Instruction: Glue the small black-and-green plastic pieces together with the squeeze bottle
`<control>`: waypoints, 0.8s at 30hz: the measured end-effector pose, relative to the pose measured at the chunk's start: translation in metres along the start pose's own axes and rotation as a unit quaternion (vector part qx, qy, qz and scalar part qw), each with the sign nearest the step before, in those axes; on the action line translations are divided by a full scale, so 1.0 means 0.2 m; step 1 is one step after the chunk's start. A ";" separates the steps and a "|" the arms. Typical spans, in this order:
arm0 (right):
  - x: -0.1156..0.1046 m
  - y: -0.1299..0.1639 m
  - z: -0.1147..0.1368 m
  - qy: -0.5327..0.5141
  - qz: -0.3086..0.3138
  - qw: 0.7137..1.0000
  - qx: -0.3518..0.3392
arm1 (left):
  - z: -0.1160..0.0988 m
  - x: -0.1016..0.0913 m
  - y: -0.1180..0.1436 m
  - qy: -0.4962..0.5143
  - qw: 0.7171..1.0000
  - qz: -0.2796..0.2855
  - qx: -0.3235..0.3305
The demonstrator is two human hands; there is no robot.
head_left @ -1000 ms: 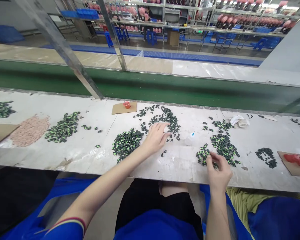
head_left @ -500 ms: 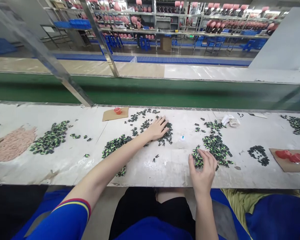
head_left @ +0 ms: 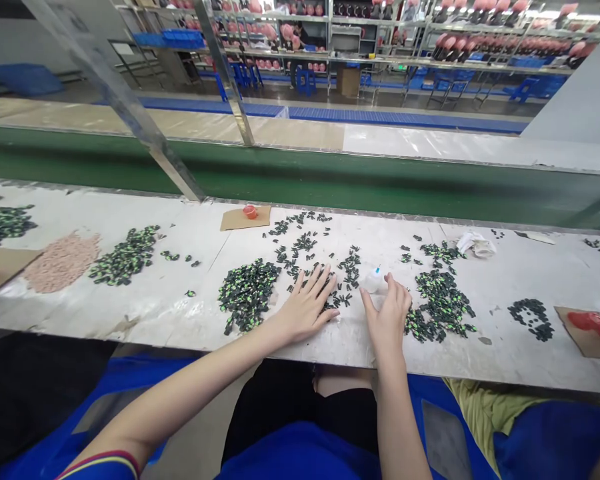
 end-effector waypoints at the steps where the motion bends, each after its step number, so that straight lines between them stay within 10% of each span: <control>1: 0.02 -0.02 0.00 0.002 0.006 1.000 0.000 | -0.02 0.01 0.01 -0.001 1.000 -0.003 -0.004; 9: 0.01 -0.06 0.03 -0.108 0.029 0.990 0.080 | -0.14 0.01 -0.04 0.006 1.000 -0.016 0.001; 18: -0.15 0.09 -0.03 -0.366 0.013 0.913 0.181 | 0.39 -0.19 0.01 -0.029 0.969 -0.139 -0.201; 24: -0.14 0.14 -0.07 -0.483 -0.015 0.838 0.255 | 0.44 -0.14 0.03 -0.020 0.973 -0.142 -0.180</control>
Point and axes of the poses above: each hand's wrist, its own y-axis away from the middle knuckle, its own x-axis out of the palm, z = x × y, the point moved 3 cm from there along -y, towards the middle knuckle, and after that the axes turned 3 degrees about z, right-handed, at the moved point
